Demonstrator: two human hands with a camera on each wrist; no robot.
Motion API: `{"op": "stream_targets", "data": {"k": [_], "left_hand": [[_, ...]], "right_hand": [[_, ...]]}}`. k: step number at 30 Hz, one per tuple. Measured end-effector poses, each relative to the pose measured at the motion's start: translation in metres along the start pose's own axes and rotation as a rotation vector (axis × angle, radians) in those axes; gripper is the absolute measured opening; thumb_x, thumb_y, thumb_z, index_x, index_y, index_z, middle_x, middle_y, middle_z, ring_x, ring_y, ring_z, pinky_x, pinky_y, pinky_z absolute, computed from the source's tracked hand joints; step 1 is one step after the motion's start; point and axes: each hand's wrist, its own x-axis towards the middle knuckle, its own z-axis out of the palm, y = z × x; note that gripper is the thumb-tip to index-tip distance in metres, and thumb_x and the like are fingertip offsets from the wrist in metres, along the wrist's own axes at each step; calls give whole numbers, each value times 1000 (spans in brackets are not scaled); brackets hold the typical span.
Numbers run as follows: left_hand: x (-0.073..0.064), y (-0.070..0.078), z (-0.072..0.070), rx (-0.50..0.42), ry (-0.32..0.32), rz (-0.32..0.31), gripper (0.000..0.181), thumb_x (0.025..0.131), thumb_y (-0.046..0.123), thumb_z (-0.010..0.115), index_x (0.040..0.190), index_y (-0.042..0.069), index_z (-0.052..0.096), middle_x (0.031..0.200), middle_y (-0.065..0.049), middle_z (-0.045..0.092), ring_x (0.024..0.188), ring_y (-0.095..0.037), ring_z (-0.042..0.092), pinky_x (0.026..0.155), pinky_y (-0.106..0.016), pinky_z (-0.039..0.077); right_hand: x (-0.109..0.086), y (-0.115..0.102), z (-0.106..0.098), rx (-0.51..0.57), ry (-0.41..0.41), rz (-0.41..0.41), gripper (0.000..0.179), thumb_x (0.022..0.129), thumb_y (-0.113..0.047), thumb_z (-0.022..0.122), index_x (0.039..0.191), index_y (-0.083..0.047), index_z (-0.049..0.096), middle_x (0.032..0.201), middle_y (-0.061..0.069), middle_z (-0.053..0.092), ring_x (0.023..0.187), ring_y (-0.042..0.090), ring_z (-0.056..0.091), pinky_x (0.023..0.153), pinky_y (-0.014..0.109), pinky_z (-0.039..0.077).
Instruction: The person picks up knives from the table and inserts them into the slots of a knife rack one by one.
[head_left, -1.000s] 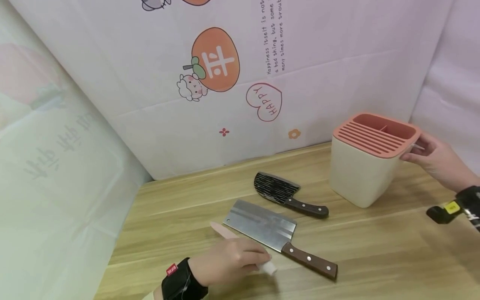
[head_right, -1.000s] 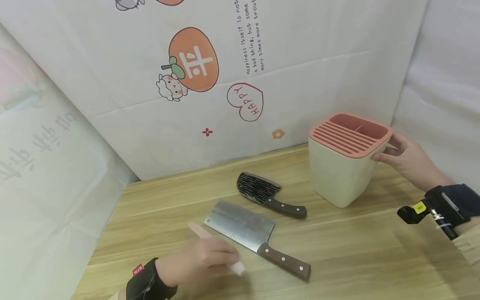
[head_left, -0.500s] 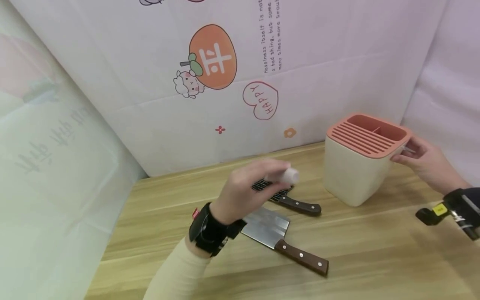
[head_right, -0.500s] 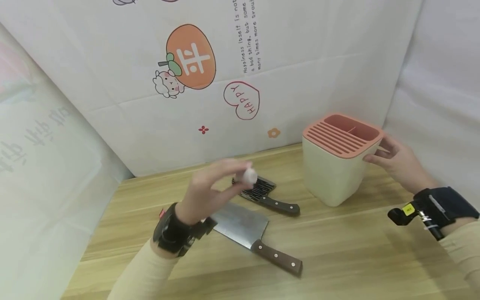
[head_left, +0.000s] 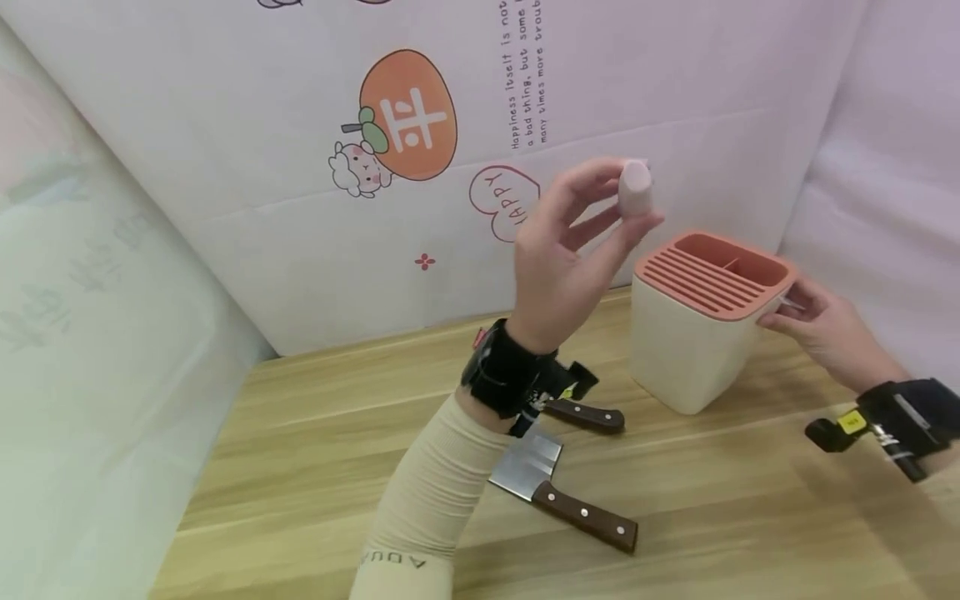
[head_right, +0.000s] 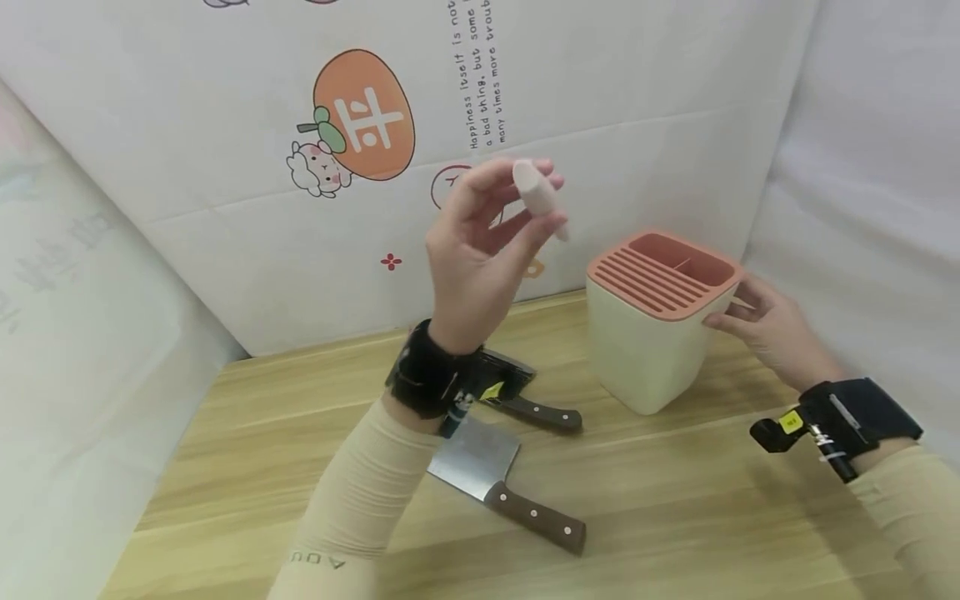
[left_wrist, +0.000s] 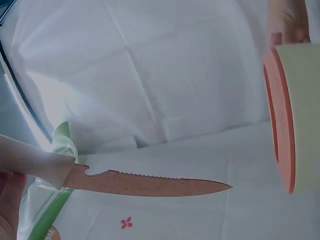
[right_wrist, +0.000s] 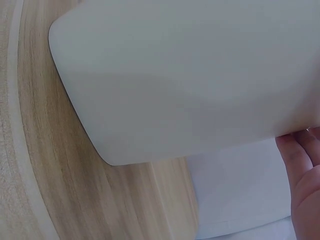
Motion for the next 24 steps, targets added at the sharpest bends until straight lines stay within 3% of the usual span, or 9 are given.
{"op": "stream_targets", "data": {"k": [5,8,13,24], "left_hand": [[15,-1,35,-117,129,-130,39,77,-23,66,109,-18,46,109,-37,56,98,-6,58,87,-27,53],[16,-10,57,-162,164,-242,37,79,-20,66,110,-15,48,109,-33,58,95,0,55,86,-22,52],[3,-35,85,-111,137,-402,36,81,-9,72,112,-6,53,108,-19,61,95,4,54,84,-15,50],[-20,-70,122,-9,138,-540,36,85,4,74,115,3,56,109,-7,63,94,9,52,78,-11,50]], "right_hand": [[-1,1,2,-16,14,0,67,94,6,57,151,-15,30,132,-19,50,106,-6,56,79,12,51],[-2,1,2,-21,35,0,67,93,6,59,151,-14,32,134,-19,51,105,-6,57,78,12,51],[-5,0,6,-45,43,20,68,92,6,60,151,-14,32,141,-14,47,105,-7,56,78,12,51],[-8,-4,6,-138,72,50,66,94,-1,60,151,-19,32,141,-14,46,105,-11,53,78,9,49]]}}
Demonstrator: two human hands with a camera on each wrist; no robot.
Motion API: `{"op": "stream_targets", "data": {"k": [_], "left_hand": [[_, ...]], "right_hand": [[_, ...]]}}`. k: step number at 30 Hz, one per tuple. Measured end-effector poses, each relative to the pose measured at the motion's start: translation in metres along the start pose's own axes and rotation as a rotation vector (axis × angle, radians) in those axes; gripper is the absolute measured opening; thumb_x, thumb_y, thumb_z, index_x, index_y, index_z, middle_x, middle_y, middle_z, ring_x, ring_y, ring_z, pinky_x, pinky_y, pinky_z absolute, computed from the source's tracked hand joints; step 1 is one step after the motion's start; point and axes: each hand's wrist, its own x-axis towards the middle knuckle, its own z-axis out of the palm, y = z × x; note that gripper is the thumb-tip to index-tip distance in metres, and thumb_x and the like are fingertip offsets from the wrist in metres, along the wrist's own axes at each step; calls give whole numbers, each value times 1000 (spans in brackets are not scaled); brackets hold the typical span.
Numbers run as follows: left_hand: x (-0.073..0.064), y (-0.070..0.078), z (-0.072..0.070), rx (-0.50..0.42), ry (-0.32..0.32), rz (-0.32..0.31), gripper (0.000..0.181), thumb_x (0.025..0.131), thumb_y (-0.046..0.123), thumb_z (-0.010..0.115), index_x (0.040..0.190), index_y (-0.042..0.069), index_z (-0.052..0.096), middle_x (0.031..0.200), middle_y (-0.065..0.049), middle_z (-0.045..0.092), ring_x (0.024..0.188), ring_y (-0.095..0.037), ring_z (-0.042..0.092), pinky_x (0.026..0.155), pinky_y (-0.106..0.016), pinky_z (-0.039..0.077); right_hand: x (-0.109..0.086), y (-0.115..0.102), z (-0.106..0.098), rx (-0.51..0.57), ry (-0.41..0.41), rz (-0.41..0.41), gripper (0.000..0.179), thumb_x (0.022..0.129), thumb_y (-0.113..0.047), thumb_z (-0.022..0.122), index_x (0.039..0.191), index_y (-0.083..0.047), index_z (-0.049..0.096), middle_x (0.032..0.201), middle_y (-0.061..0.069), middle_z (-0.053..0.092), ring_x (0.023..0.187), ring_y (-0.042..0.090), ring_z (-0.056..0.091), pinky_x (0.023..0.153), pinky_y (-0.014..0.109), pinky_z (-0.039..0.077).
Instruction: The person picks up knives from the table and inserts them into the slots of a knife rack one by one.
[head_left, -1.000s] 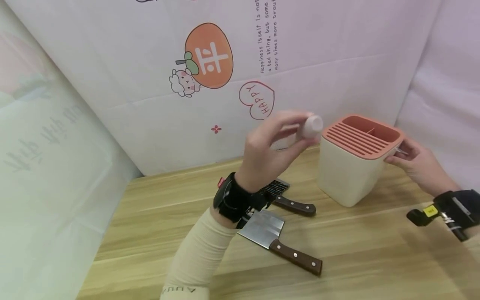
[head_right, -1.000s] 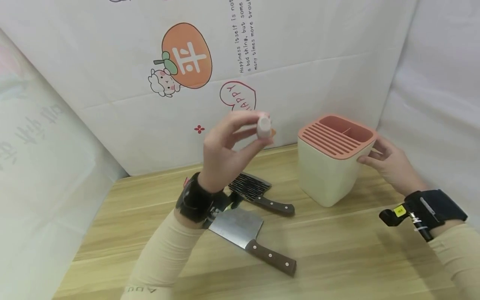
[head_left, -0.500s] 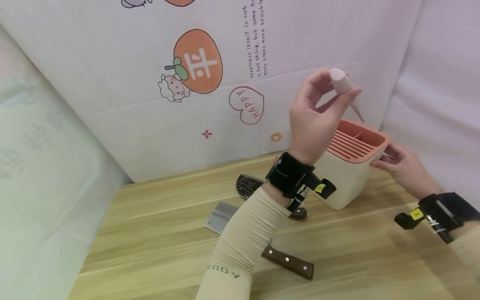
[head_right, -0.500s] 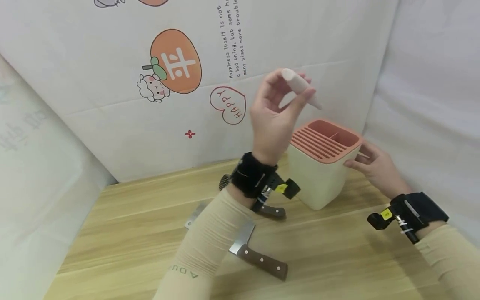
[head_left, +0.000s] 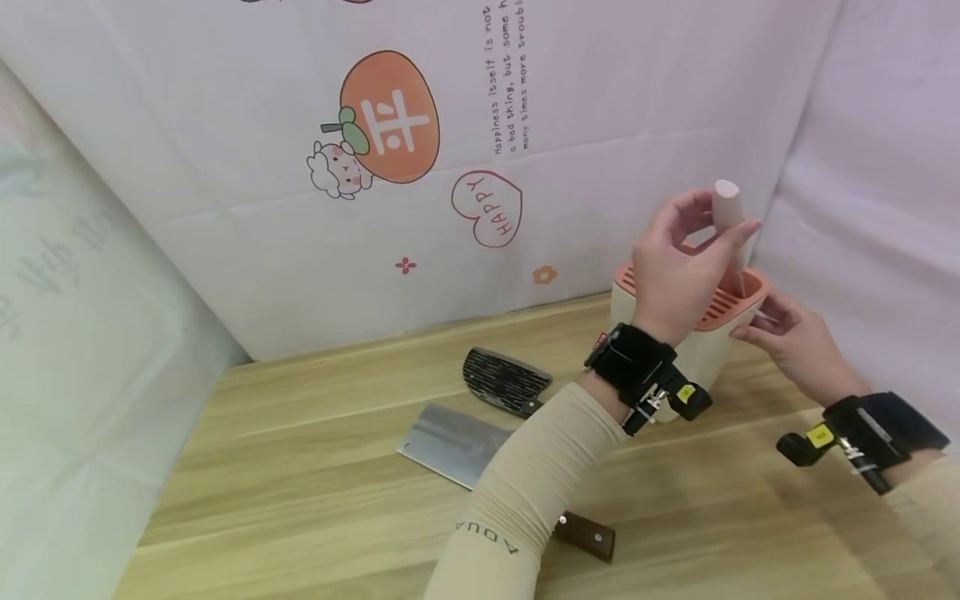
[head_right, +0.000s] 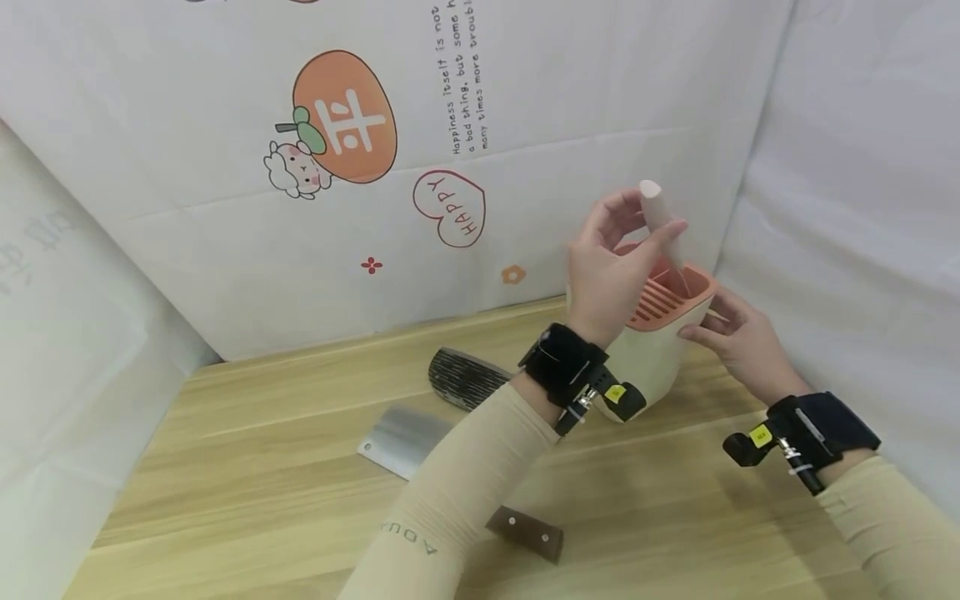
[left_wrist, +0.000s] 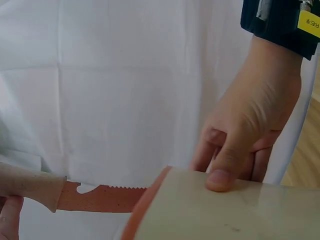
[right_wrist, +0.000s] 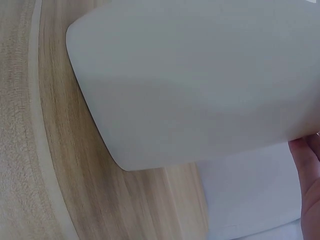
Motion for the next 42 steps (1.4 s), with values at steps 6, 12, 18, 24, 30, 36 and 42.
{"op": "stream_targets", "data": {"k": [6,12,18,24,30,36,42], "left_hand": [[-6,-18,9,95,-1,-125,36,84,13,77,116,9,59,105,2,66,89,10,55,74,-8,49],[-2,-23,13,161,-60,-252,36,84,19,78,115,15,61,102,10,64,85,9,56,70,-7,48],[-1,-27,19,390,-190,-267,34,82,21,80,112,20,63,98,16,63,80,12,51,64,-4,43],[1,-24,18,583,-275,-226,26,84,22,77,106,20,63,88,15,60,72,9,49,60,-4,39],[2,-23,17,643,-341,-238,17,88,25,72,100,20,61,80,14,57,69,6,49,59,-5,38],[0,-26,14,622,-377,-299,21,87,32,73,105,25,64,88,18,63,77,10,52,64,-4,39],[0,-21,3,559,-409,-327,33,92,35,68,124,30,63,102,18,66,90,13,53,69,-4,41]], "right_hand": [[2,-2,1,-22,2,15,67,95,-5,61,151,-22,31,149,-2,40,106,-13,51,81,8,48],[3,-3,0,-15,11,14,66,95,-4,61,151,-21,32,146,-5,43,105,-13,52,79,8,48],[4,-5,6,175,20,-19,54,91,5,62,140,-13,47,126,-16,57,104,-5,58,75,11,51],[3,-4,11,320,4,-57,56,90,11,60,140,-10,46,125,-11,58,102,0,61,74,12,52],[3,-4,11,267,3,-48,60,91,9,60,144,-12,43,127,-15,56,102,-2,60,76,11,51],[-1,-5,6,13,14,19,60,94,-4,63,147,-20,39,133,-19,50,104,-11,54,77,8,48],[-3,-4,2,-13,-1,31,63,96,-7,61,150,-23,33,146,-9,42,108,-14,49,81,6,46]]}}
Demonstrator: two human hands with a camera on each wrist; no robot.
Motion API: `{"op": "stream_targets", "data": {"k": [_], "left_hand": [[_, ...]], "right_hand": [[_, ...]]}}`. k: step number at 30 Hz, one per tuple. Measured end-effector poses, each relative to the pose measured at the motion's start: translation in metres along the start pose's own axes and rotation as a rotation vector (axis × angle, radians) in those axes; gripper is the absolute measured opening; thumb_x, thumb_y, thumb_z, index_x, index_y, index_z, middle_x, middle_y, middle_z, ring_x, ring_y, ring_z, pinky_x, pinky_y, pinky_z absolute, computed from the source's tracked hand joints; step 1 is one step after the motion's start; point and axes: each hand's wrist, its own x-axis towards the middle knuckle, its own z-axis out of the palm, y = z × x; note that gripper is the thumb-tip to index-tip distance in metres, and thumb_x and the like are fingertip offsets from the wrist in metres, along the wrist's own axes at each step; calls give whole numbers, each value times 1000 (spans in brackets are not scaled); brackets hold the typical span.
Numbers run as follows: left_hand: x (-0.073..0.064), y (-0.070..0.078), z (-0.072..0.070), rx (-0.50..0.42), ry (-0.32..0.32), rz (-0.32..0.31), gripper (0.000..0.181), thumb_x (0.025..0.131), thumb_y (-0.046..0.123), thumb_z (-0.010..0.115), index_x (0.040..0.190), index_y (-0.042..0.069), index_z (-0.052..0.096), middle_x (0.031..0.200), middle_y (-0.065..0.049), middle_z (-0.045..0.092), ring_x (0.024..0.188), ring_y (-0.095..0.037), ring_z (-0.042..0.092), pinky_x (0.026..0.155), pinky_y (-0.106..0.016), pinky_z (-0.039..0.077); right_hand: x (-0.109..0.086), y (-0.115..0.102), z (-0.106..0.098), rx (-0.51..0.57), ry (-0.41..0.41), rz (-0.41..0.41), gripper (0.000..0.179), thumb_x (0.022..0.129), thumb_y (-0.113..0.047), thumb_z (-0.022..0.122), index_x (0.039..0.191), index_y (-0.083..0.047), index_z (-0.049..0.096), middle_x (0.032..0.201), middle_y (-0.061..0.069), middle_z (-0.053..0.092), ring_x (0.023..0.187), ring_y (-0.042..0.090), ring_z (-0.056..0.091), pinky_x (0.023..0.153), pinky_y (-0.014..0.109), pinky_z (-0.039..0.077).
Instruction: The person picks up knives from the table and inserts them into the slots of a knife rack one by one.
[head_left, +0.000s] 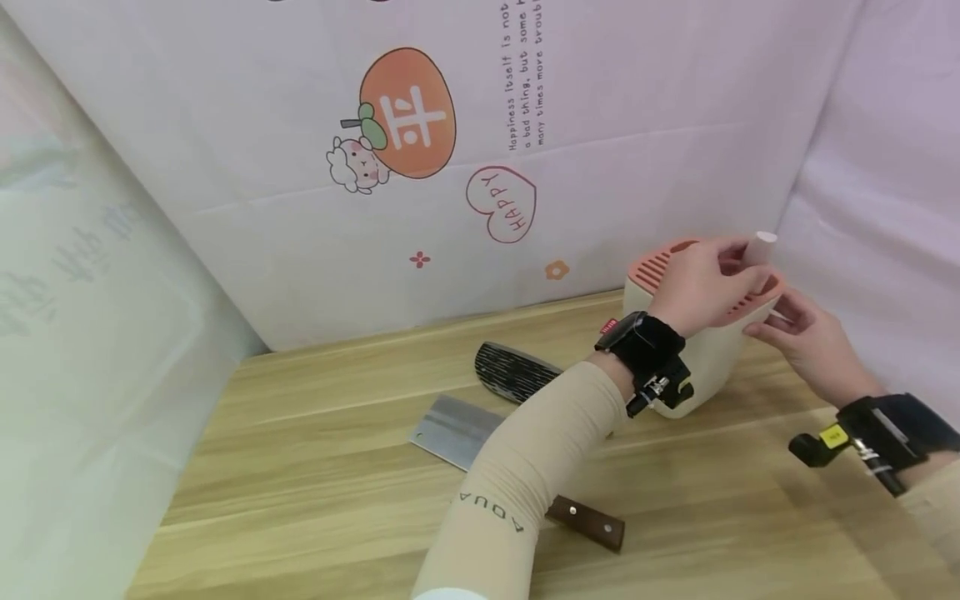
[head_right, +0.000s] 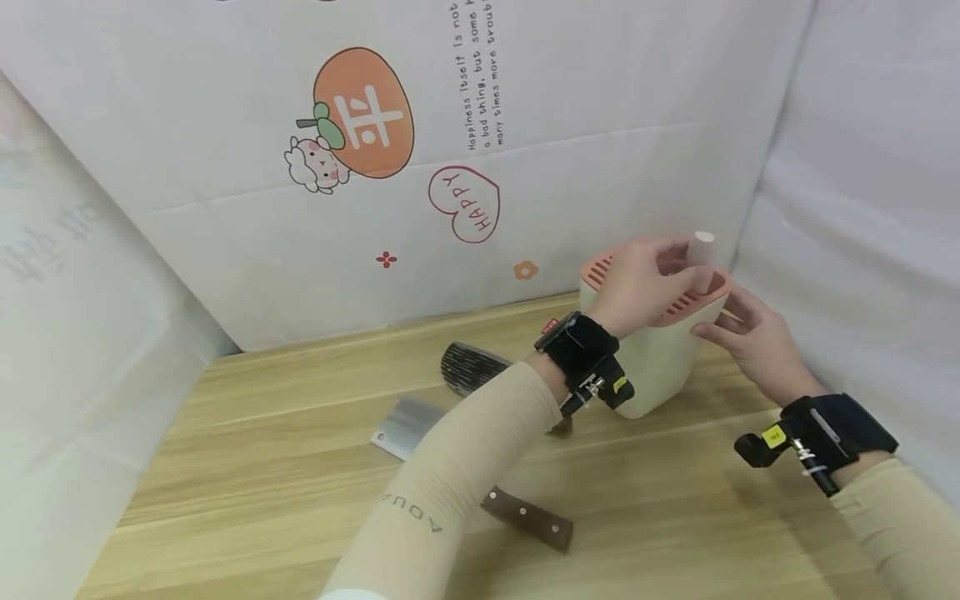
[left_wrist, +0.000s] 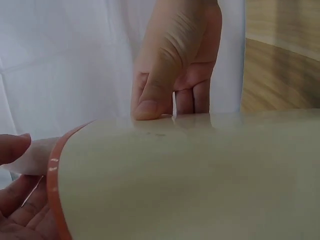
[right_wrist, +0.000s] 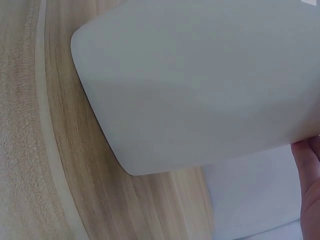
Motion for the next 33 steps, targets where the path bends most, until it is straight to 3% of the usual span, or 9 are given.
{"op": "stream_targets", "data": {"k": [3,9,11,15,18,23,27,30,33], "left_hand": [[-5,-4,-15,41,-38,82,40,94,36,66,132,28,58,110,17,65,96,12,53,73,-4,41],[-36,-26,-55,336,-104,430,43,100,28,57,139,12,51,131,1,59,121,0,45,101,-8,28],[-52,-39,-66,359,-104,520,43,100,23,57,138,7,49,134,-5,56,125,-4,43,107,-11,23],[-85,-69,-80,347,-129,665,43,97,15,60,135,-1,50,135,-13,55,127,-14,46,108,-15,27],[-114,-96,-87,353,-280,647,44,99,18,57,139,2,47,142,-12,49,132,-11,38,110,-16,25],[-165,-150,-95,401,-553,522,48,103,28,49,146,10,39,151,-5,37,137,-7,26,110,-20,28],[-201,-178,-93,523,-650,531,55,103,37,47,150,12,33,153,-3,31,140,-13,23,112,-28,28],[-218,-184,-89,593,-687,575,59,103,43,45,151,14,29,154,-2,29,141,-14,22,114,-33,24],[-224,-184,-80,615,-701,608,61,102,44,47,151,14,29,154,-2,30,141,-14,22,115,-31,22]], "right_hand": [[1,1,0,1,1,-4,63,96,-7,60,151,-23,33,145,-8,43,108,-14,49,81,6,46],[0,2,1,43,-15,-11,65,97,-6,58,152,-24,28,153,-2,34,111,-12,48,84,6,45],[0,3,1,90,-19,-17,66,96,-3,58,152,-23,29,154,0,32,112,-11,49,85,7,45],[1,5,1,137,-6,-22,67,95,-1,59,151,-22,30,154,1,31,110,-11,50,85,7,45],[1,6,2,161,4,-25,67,95,0,59,151,-22,31,154,1,32,109,-11,51,85,7,45],[5,8,8,314,4,-41,67,93,5,59,150,-18,33,151,1,37,109,-7,54,84,9,47],[5,11,8,247,4,-46,68,93,5,59,151,-19,33,149,-3,39,109,-9,52,84,9,46],[4,14,3,125,7,-41,68,94,2,59,151,-22,31,149,-6,39,108,-12,51,83,7,46],[2,18,-2,96,6,-35,69,94,3,59,151,-22,31,148,-9,40,107,-12,51,82,7,46]]}}
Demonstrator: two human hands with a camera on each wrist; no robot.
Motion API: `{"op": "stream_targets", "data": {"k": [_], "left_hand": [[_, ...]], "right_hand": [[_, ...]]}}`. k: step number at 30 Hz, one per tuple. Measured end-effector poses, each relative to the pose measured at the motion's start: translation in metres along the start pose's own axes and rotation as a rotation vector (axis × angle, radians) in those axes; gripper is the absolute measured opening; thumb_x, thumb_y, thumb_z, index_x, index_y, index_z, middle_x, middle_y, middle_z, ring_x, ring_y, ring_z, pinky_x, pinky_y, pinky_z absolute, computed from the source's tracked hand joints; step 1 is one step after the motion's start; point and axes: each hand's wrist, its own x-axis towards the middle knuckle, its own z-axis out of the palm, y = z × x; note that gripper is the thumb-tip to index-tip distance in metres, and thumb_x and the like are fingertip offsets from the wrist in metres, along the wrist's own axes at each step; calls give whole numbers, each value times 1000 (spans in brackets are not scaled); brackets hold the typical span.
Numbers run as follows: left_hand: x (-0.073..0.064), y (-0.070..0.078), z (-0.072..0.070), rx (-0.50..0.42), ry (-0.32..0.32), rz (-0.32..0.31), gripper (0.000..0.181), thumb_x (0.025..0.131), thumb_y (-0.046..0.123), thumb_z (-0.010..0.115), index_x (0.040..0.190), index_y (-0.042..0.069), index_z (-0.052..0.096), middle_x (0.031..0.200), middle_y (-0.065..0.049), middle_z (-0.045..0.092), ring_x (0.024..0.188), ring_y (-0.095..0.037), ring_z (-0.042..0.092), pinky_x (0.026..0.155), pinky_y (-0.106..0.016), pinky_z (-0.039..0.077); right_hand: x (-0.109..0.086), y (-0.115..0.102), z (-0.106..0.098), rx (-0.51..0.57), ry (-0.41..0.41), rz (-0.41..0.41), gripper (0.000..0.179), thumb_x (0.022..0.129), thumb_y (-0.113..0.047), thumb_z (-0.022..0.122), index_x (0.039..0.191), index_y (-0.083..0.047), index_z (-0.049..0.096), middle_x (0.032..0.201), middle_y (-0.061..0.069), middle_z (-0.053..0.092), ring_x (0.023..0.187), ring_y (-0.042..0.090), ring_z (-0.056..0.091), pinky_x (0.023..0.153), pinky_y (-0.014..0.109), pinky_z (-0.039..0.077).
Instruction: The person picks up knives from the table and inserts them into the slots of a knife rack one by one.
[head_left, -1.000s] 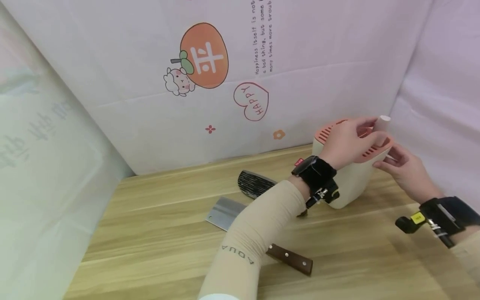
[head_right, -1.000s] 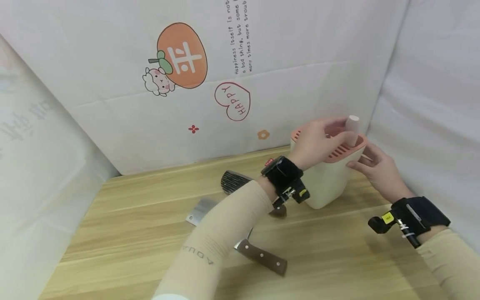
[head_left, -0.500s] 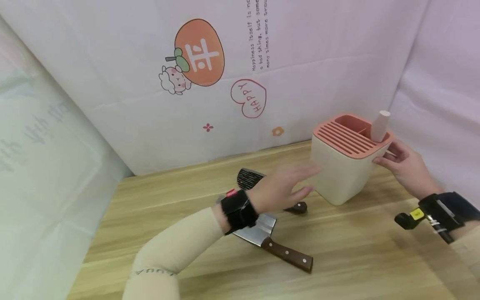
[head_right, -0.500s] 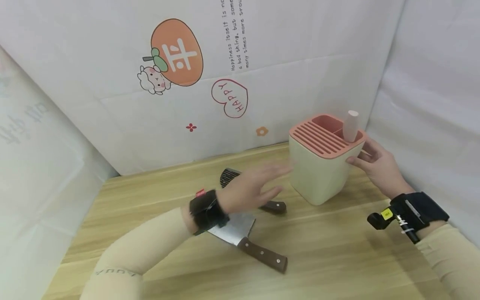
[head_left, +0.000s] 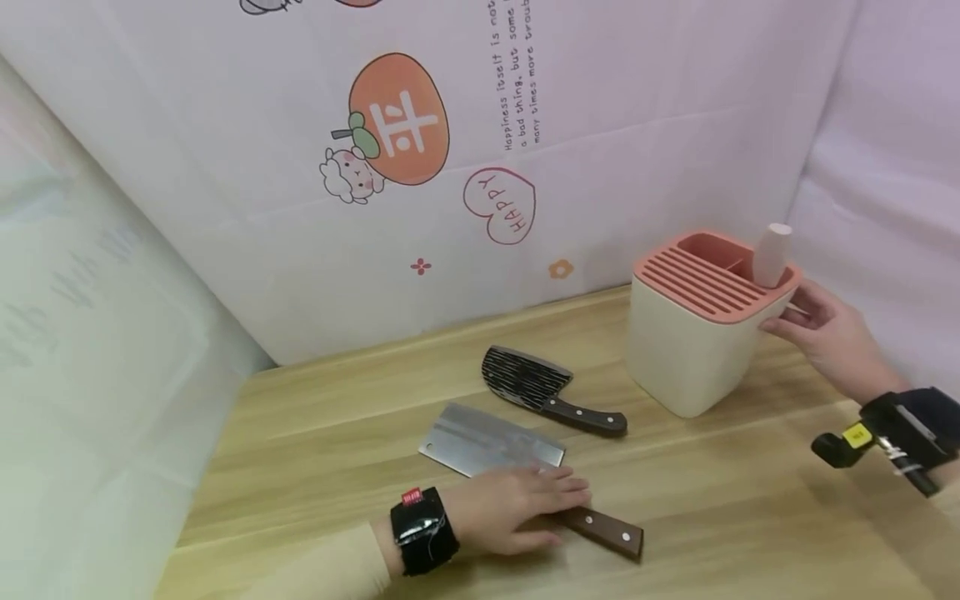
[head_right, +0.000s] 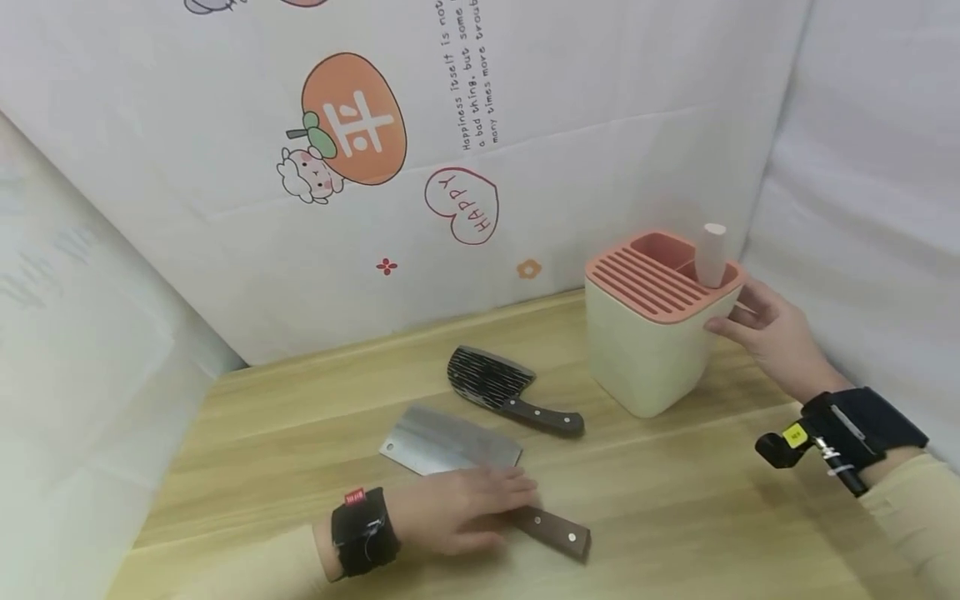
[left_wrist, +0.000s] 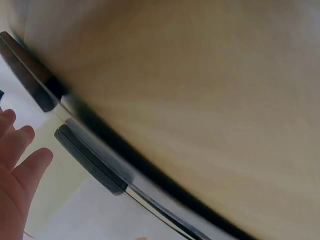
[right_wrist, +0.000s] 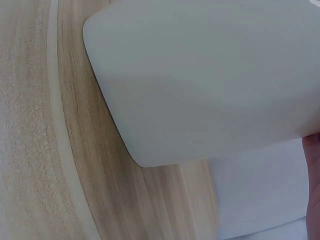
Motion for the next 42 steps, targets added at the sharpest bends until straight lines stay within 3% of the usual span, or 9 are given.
{"op": "stream_targets", "data": {"k": [6,11,15,20,25,34,42], "left_hand": [[27,21,12,-14,-84,-61,67,99,54,46,152,19,27,155,6,27,139,-3,17,113,-22,23],[38,34,17,-22,-158,-114,66,95,57,53,148,22,37,148,11,39,131,4,30,104,-15,34],[42,37,13,-49,-233,-114,60,94,52,59,144,21,45,140,11,48,120,5,43,95,-9,39],[52,32,2,-44,-294,-93,56,92,43,66,140,20,49,133,13,54,112,7,49,92,-7,39],[58,28,-6,-13,-280,-101,50,90,31,71,136,22,54,128,15,58,110,7,51,92,-7,39],[66,22,-13,22,-306,-124,43,88,29,72,129,24,59,108,18,65,87,8,56,77,-7,45],[69,23,-17,53,-319,-125,40,89,28,71,128,24,60,105,17,66,86,7,57,76,-9,46]], "right_hand": [[-14,7,-10,-81,42,52,69,94,-4,62,152,-24,29,147,-10,39,100,-17,51,76,5,47],[-26,15,-7,-140,39,105,69,95,-12,63,152,-27,28,149,-10,36,98,-21,48,75,3,45],[-29,18,-1,-114,27,102,70,95,-9,63,152,-25,27,149,-10,36,99,-20,48,76,3,45],[-21,15,2,-100,38,74,71,95,-6,62,152,-26,26,151,-9,34,99,-20,47,77,3,45],[-11,8,0,-101,44,55,70,94,-5,62,152,-25,27,151,-7,34,100,-19,48,78,3,45],[-2,3,1,-96,37,73,70,95,-9,61,152,-28,26,152,-7,33,102,-18,47,79,4,45],[0,1,3,-81,46,53,69,95,-6,61,152,-27,27,152,-5,33,100,-18,48,78,4,45]]}}
